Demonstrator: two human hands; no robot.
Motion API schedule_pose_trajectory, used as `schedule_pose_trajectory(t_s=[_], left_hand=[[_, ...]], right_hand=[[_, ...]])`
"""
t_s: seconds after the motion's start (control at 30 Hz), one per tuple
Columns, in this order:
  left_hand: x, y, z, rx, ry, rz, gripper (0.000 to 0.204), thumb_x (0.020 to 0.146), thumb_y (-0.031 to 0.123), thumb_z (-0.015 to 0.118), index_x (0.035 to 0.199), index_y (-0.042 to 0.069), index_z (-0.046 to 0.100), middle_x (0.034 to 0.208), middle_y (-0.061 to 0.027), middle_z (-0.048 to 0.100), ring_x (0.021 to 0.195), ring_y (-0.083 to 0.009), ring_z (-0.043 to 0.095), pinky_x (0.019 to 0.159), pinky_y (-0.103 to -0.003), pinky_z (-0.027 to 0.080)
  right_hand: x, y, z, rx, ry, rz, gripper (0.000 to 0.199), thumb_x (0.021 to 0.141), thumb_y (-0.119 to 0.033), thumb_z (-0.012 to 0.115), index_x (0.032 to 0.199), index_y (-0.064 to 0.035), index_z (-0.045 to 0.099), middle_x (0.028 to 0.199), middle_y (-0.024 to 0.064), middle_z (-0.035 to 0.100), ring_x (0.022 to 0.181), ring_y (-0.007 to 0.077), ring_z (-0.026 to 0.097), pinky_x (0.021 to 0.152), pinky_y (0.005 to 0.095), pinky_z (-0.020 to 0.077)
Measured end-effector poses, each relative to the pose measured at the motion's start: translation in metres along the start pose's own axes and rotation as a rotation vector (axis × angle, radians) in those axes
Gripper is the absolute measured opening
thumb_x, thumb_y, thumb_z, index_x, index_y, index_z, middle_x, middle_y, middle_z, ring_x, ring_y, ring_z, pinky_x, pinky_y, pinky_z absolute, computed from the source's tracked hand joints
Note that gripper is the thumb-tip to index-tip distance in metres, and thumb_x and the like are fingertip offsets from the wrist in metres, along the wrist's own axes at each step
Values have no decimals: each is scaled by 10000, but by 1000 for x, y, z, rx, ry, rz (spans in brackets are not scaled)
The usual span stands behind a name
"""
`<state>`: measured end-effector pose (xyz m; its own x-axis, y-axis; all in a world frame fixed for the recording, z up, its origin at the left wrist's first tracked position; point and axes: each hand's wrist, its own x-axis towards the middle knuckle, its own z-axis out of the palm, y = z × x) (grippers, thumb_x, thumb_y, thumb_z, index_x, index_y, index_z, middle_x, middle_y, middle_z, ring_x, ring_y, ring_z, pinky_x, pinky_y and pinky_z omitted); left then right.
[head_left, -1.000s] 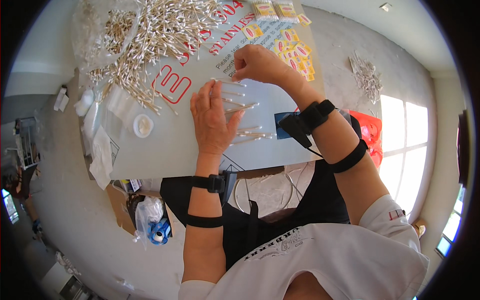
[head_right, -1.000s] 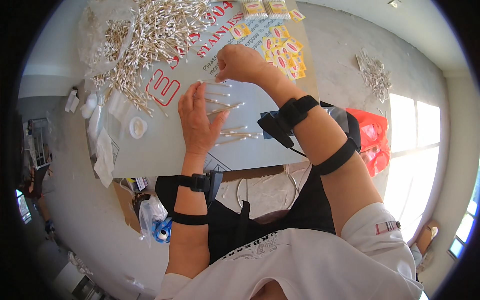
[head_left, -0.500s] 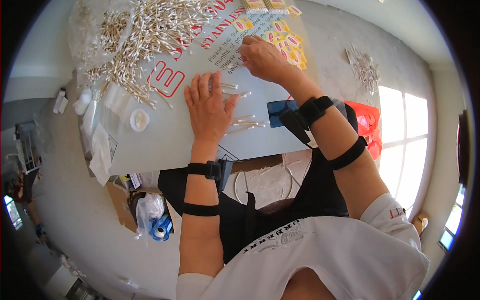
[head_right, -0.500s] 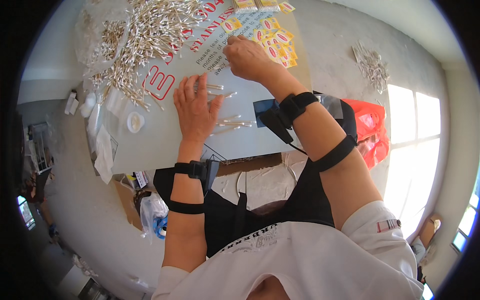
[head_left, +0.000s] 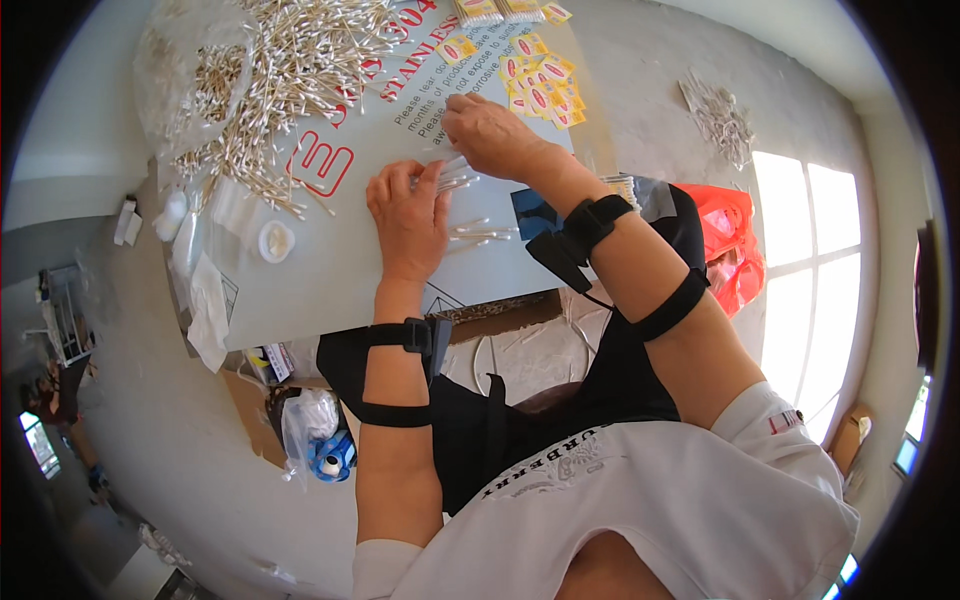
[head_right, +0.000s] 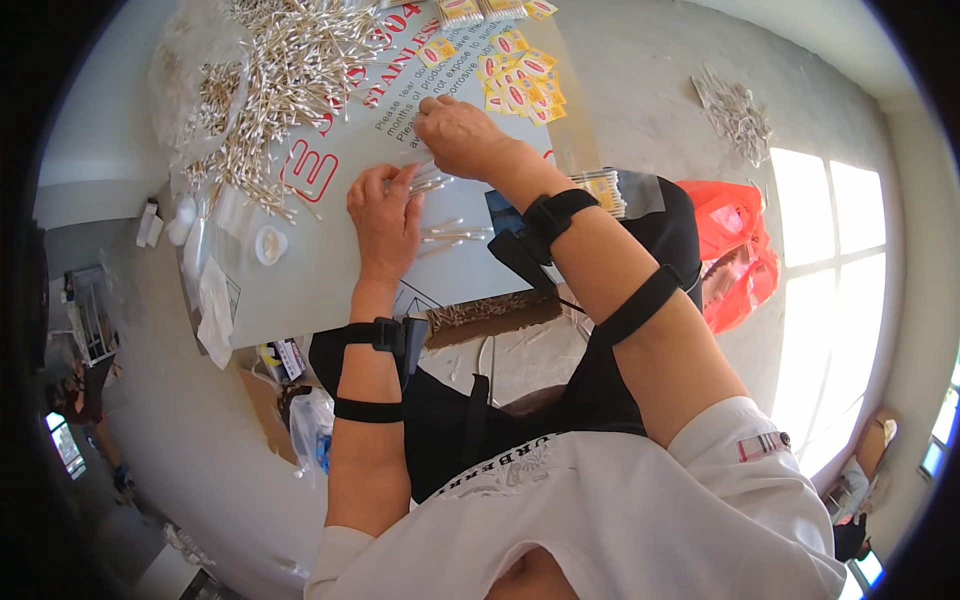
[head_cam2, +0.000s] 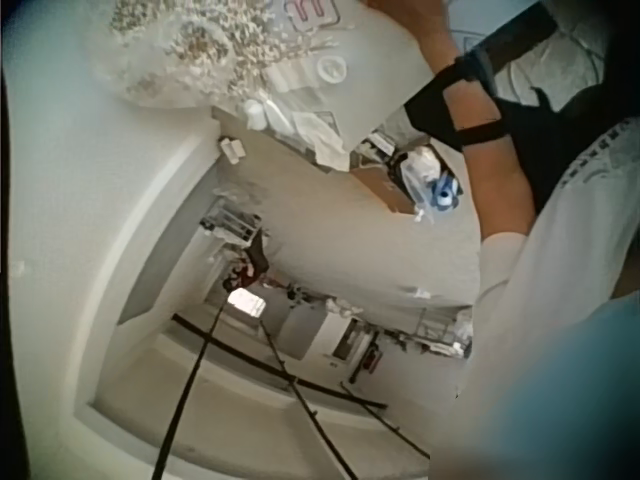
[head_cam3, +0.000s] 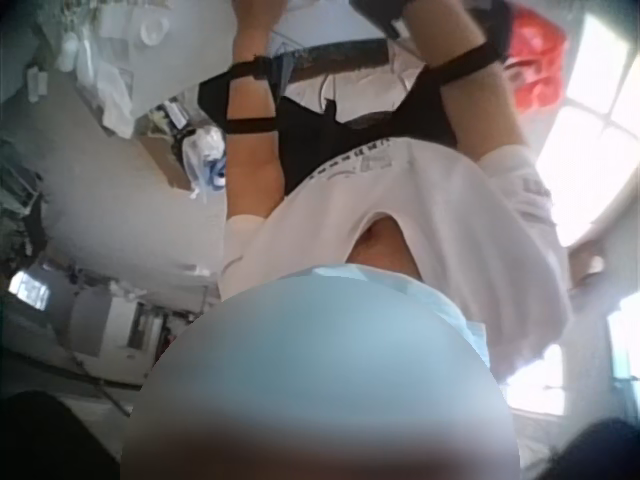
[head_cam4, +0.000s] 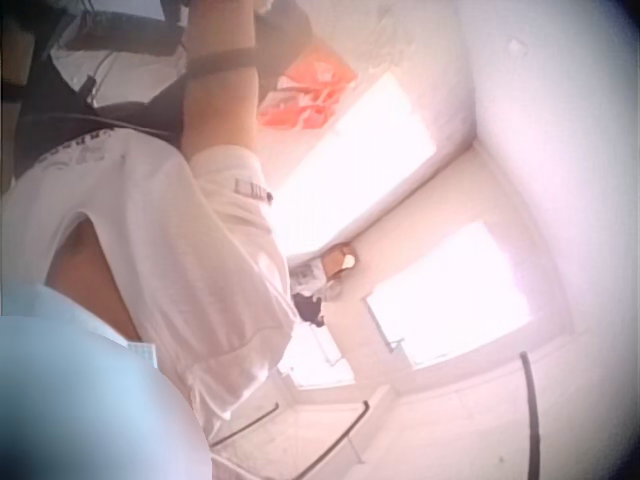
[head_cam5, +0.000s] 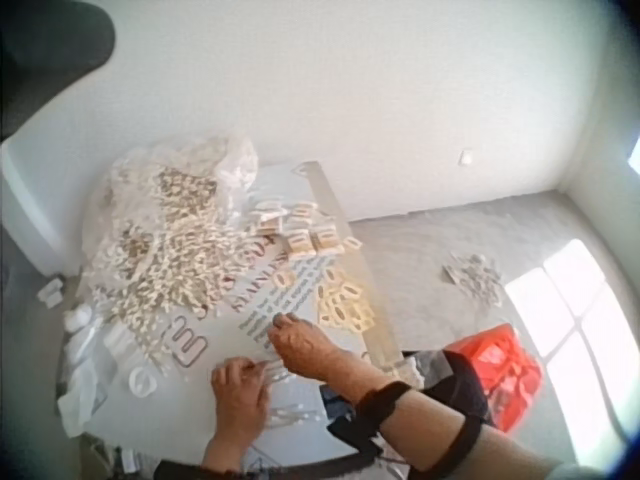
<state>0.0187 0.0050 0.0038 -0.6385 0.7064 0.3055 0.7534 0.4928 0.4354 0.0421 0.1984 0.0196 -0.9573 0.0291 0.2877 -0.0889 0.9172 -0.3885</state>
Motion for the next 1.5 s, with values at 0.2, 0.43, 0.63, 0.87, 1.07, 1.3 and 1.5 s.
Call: schedule_pose_trajectory(t_s=[0.2,0.43,0.63,0.87,1.07,1.3,1.5], left_hand=[[-32,20,4,-336,144,-123,381,955,154,528,1318,37,523,1358,-162,451,1296,-345,387,1097,-465,313],[-16,29,23,-537,339,-288,463,1038,218,390,1434,-21,356,1512,-232,312,1410,-361,298,1139,-441,280],[-12,47,28,-678,274,-264,461,1043,245,392,1425,-12,376,1469,-200,393,1386,-337,348,1144,-432,278],[-7,22,12,-60,17,51,405,891,105,583,1285,18,544,1346,-127,497,1302,-342,403,1108,-470,298],[-32,34,5,-102,-10,50,440,818,22,624,1254,21,565,1268,-115,520,1250,-348,428,1089,-475,315],[-32,38,4,-97,-60,128,464,806,-2,636,1263,18,555,1281,-124,502,1247,-345,431,1074,-464,337],[-42,42,9,-685,230,-231,442,1017,232,476,1398,10,440,1478,-146,370,1375,-291,351,1135,-416,283]], right_hand=[[-35,-8,0,351,25,-21,96,821,14,586,898,15,643,1130,138,608,1072,319,582,907,366,486],[-65,-41,18,826,315,282,272,937,10,494,1188,24,598,1339,148,546,1228,278,535,1018,326,420],[-67,-31,20,892,377,310,260,956,-8,491,1190,66,577,1297,143,570,1213,248,543,1029,325,421],[-91,-25,14,1144,351,470,312,947,-33,538,1250,34,558,1298,116,557,1226,195,523,1035,322,431],[-131,-53,-27,391,217,167,377,663,-78,777,1004,-50,618,1222,93,533,1101,291,522,949,386,433],[-139,-57,-12,184,123,118,331,651,-89,782,925,-93,596,1185,78,536,1099,297,509,877,425,406],[-132,-65,-2,603,376,304,316,818,-16,665,1117,-19,564,1304,146,484,1233,308,478,1034,389,402]])
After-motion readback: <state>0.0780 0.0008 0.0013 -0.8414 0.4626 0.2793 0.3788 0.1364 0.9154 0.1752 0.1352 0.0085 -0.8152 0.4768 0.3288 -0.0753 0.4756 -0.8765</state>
